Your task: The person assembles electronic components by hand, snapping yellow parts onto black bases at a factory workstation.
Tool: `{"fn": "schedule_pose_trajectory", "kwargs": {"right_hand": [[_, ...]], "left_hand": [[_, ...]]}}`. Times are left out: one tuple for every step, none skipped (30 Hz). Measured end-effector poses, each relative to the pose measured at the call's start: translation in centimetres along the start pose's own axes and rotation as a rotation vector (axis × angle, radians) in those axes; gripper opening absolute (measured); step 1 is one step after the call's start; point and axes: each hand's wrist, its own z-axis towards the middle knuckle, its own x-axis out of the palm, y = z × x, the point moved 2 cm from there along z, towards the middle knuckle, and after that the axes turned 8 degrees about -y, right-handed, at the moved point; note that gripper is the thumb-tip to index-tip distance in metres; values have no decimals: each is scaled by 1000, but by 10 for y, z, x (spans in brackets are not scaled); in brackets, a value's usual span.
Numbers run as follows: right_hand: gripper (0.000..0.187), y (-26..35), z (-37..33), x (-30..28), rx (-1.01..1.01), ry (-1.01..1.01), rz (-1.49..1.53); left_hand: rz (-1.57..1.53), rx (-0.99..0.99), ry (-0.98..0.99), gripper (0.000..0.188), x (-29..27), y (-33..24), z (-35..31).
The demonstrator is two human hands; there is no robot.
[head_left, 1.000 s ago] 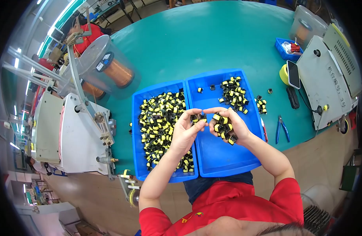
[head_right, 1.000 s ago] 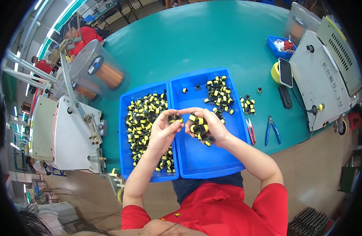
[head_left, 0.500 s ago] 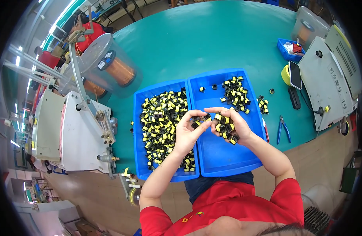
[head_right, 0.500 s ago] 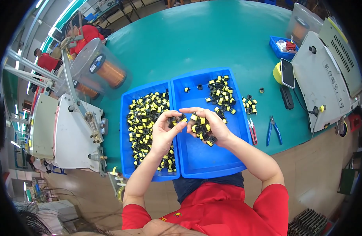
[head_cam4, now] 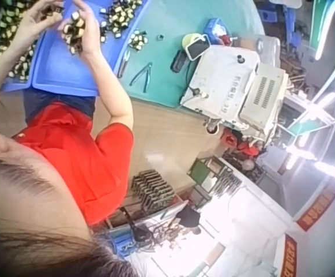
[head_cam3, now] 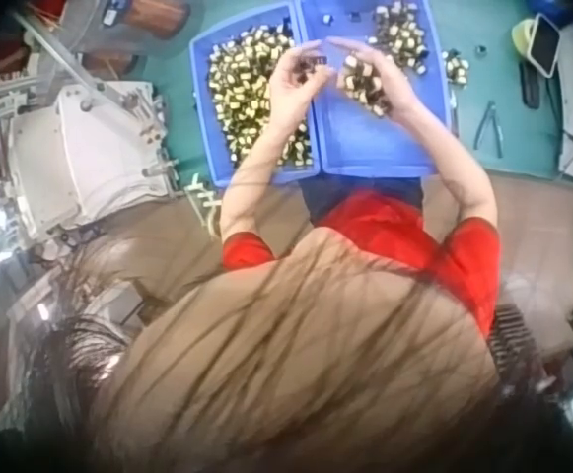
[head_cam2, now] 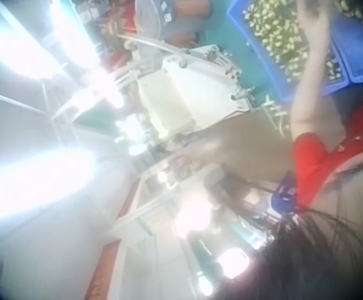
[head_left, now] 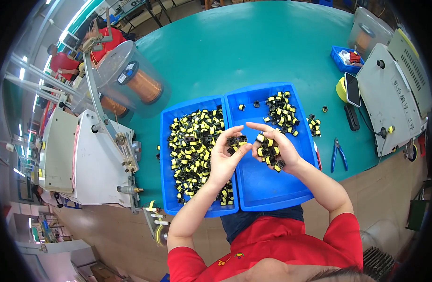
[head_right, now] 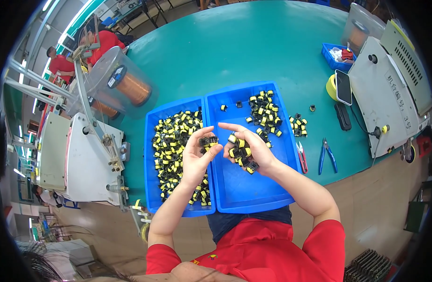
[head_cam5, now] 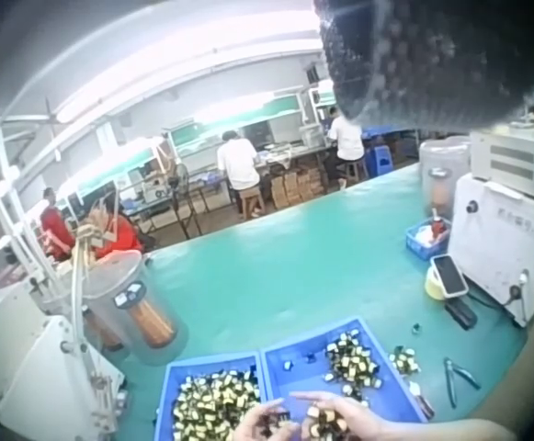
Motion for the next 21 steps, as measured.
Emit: {"fn": "schedule_pose_trajectory", "kwargs": {"right_hand": [[52, 1, 0, 0, -7, -22, 12], [52, 1, -1, 0, -8, -22, 13], [51, 1, -1, 1, -12, -29, 5], [50, 1, -2, 1, -16, -35, -2], [50, 1, -2, 1, -17, -35, -1], [48, 0, -2, 2, -33, -42, -1], [46, 0, -2, 2, -50, -49, -1], [46, 0, -2, 1, -50, -48, 0], [45, -1, -2, 0, -29, -19, -16], [44, -2, -2, -1, -8, 9, -31], [44, -2, -2, 0, -8, 9, -31], [43, -2, -2, 0, 6, 4, -18], [43, -1, -2, 1, 20, -2, -4], [43, 0, -2, 1, 20, -3, -1], [43, 2, -3, 1, 28, -3, -13], [44, 3, -3, 0, 37, -3, -24], [44, 2, -3, 1, 37, -3, -24], [44, 1, -2, 2, 40, 1, -16], [45, 1, -1, 3, 43, 6, -8], [45, 1, -1, 3, 43, 6, -8], [46, 1, -1, 3, 39, 10, -10]], "left_hand": [[12, 31, -23, 37, 1, -1, -1], [23, 64, -46, 39, 1, -2, -1], [24, 64, -46, 39, 0, -2, -1], [2, 30, -32, 39, -1, 1, -1], [-19, -6, -17, 39, -1, 2, -1], [-18, -6, -17, 39, 0, 1, -1], [-19, -4, -21, 38, 1, 0, -2], [-19, -1, -25, 37, 2, -1, -2], [-18, -1, -25, 37, 2, 0, -2], [18, 22, -28, 36, 0, 3, -2], [53, 44, -31, 36, 0, 4, -2], [53, 44, -30, 36, -1, 4, -2], [51, 52, -29, 36, -1, 4, -1], [51, 59, -26, 36, 0, 4, -1], [53, 58, -24, 36, 1, 4, -1], [34, 37, -27, 36, 1, 3, -1], [13, 17, -31, 36, 1, 3, -2], [13, 17, -32, 36, 0, 4, -1], [70, 76, -37, 35, -2, 6, 0], [126, 135, -41, 33, -2, 5, 1], [130, 124, -55, 33, -5, 3, 3]]}}
